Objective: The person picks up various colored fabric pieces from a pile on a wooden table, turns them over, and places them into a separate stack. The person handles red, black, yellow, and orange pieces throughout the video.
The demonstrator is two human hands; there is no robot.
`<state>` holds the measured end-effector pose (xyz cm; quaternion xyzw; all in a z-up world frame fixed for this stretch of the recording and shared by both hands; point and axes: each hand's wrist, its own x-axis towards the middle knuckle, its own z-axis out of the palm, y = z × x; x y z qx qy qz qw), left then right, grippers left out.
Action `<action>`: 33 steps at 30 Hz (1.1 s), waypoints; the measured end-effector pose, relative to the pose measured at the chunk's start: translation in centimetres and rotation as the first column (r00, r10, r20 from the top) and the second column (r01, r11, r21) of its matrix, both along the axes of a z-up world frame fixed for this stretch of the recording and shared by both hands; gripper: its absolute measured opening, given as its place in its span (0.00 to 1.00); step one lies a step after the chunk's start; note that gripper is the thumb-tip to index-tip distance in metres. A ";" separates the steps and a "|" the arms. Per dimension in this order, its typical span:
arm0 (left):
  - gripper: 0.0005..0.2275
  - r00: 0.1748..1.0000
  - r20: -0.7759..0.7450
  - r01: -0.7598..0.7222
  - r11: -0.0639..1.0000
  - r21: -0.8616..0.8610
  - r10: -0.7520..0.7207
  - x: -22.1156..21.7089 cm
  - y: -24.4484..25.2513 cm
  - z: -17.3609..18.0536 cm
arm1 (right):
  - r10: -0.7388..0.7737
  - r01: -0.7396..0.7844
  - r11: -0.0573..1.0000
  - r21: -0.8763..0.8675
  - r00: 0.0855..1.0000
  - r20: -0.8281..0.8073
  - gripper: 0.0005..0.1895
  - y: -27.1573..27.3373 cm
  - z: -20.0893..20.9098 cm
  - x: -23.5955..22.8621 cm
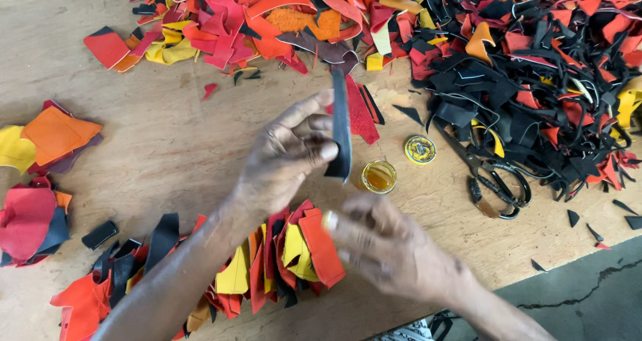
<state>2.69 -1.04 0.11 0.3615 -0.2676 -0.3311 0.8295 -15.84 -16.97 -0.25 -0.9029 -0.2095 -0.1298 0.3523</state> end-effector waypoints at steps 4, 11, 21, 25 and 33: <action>0.12 0.972 0.225 -0.076 0.996 0.048 0.063 2.2 -0.6 -1.3 | 0.018 -0.024 0.998 0.066 0.995 0.094 0.42 -1.0 -0.8 -0.4; 0.12 0.920 0.382 -0.197 0.948 0.250 0.090 5.4 -3.1 -3.7 | -0.216 0.204 0.972 0.118 0.971 0.101 0.46 -4.8 0.3 1.2; 0.11 0.952 0.303 -0.187 0.882 0.433 0.053 9.5 -8.3 -8.7 | -0.294 0.268 0.939 0.214 0.951 0.099 0.55 -7.8 -0.1 3.4; 0.26 0.987 0.137 -0.147 0.842 0.519 0.088 11.7 -10.2 -11.0 | -0.300 0.276 0.938 0.210 0.950 0.092 0.55 -8.4 -0.8 3.7; 0.23 0.979 0.184 -0.175 0.844 0.506 0.092 14.3 -12.3 -13.9 | -0.358 0.348 0.925 0.150 0.933 0.044 0.55 -9.4 -1.3 4.1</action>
